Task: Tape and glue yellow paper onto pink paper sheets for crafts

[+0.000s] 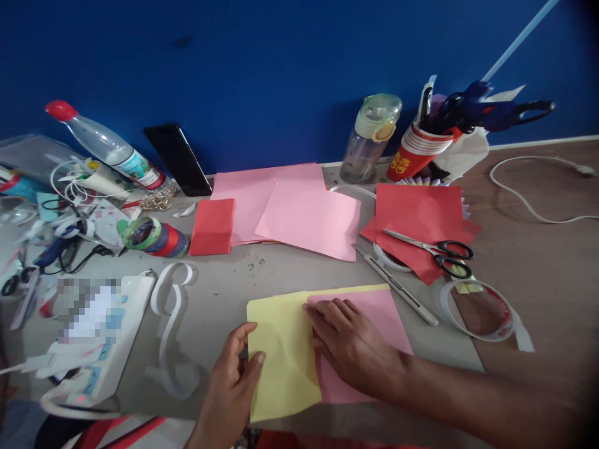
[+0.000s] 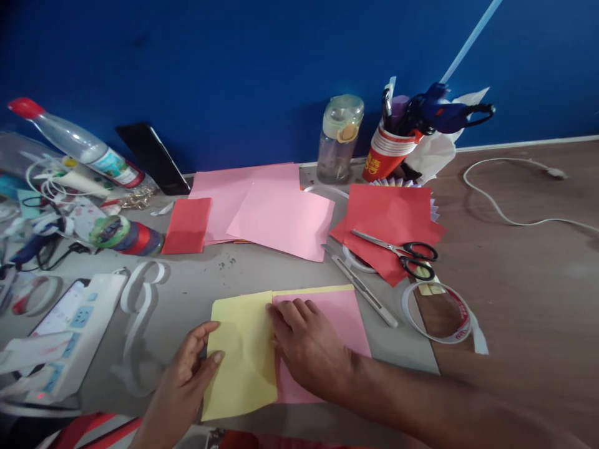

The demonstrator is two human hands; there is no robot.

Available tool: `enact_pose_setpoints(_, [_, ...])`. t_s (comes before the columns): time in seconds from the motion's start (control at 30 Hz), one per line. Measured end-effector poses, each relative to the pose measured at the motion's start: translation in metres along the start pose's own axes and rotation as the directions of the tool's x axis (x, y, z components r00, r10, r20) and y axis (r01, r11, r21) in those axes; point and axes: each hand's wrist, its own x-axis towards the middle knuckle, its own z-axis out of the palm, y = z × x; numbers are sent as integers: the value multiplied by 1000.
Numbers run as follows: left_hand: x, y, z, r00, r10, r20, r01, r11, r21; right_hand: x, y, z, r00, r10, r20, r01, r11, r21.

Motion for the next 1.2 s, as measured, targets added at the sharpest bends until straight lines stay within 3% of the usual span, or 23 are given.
enact_pose_setpoints(0.33, [0, 3, 1, 999, 34, -39, -29, 991, 128, 2, 0, 2, 999, 37, 23, -38, 998, 50])
enact_pose_setpoints(0.53, [2, 3, -3, 999, 8, 54, -14, 995, 104, 3, 0, 1, 998, 56, 42, -59, 996, 66])
enact_pose_setpoints(1.2, [2, 9, 0, 1000, 1, 5, -1, 988, 154, 6, 0, 1, 993, 82, 89, -87, 995, 58])
